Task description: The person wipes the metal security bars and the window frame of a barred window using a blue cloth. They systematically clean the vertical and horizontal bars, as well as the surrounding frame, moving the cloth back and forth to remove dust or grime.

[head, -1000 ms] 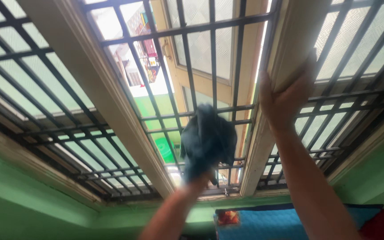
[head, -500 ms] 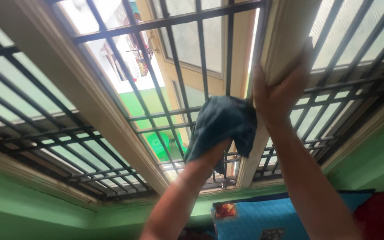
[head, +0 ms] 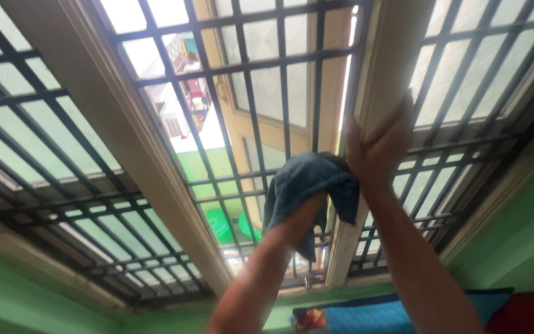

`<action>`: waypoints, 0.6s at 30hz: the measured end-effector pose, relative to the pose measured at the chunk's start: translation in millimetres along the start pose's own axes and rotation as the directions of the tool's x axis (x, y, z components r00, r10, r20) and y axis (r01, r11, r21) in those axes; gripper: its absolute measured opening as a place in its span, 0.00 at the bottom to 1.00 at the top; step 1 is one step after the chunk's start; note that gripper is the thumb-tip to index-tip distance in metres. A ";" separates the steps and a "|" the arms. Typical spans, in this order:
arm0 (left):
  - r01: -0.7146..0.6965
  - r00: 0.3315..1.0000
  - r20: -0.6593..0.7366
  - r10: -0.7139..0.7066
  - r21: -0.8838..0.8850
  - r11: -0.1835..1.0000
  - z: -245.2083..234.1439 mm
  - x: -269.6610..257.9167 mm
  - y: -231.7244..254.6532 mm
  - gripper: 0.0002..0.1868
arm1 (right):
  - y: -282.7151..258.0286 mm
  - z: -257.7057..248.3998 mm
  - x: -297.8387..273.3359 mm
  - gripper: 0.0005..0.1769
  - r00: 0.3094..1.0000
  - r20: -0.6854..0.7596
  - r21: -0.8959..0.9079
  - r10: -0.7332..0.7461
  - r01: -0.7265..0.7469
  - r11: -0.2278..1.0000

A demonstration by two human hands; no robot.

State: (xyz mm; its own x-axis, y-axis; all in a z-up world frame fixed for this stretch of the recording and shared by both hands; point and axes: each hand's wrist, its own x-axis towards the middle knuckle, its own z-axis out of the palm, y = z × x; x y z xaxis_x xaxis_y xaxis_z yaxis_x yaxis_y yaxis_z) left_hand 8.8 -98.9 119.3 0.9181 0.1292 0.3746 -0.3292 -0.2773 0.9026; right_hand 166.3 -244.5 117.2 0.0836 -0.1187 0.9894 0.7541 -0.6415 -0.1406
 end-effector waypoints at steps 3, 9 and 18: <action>-0.264 0.958 -0.098 0.269 0.065 0.962 21.1 -13.5 -3.1 0.17 | -1.2 0.9 6.6 0.46 1.000 -0.010 0.058 0.011 -0.010 0.998; -0.166 0.985 0.007 0.175 0.356 0.920 29.9 -19.1 27.1 0.16 | -2.5 1.3 6.7 0.46 1.000 -0.017 0.072 0.011 -0.009 0.997; -0.157 0.987 -0.009 0.163 0.226 0.961 51.8 41.1 28.1 0.18 | -4.7 -2.9 11.0 0.45 0.998 0.003 0.107 0.056 -0.056 0.993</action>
State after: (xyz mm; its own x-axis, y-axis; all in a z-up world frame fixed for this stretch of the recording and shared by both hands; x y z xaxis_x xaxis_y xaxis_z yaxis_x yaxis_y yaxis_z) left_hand 48.7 -150.7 149.0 0.8503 0.0909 0.5185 -0.4105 -0.5020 0.7612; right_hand 161.7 -245.0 128.7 0.1273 -0.1518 0.9802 0.8137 -0.5492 -0.1907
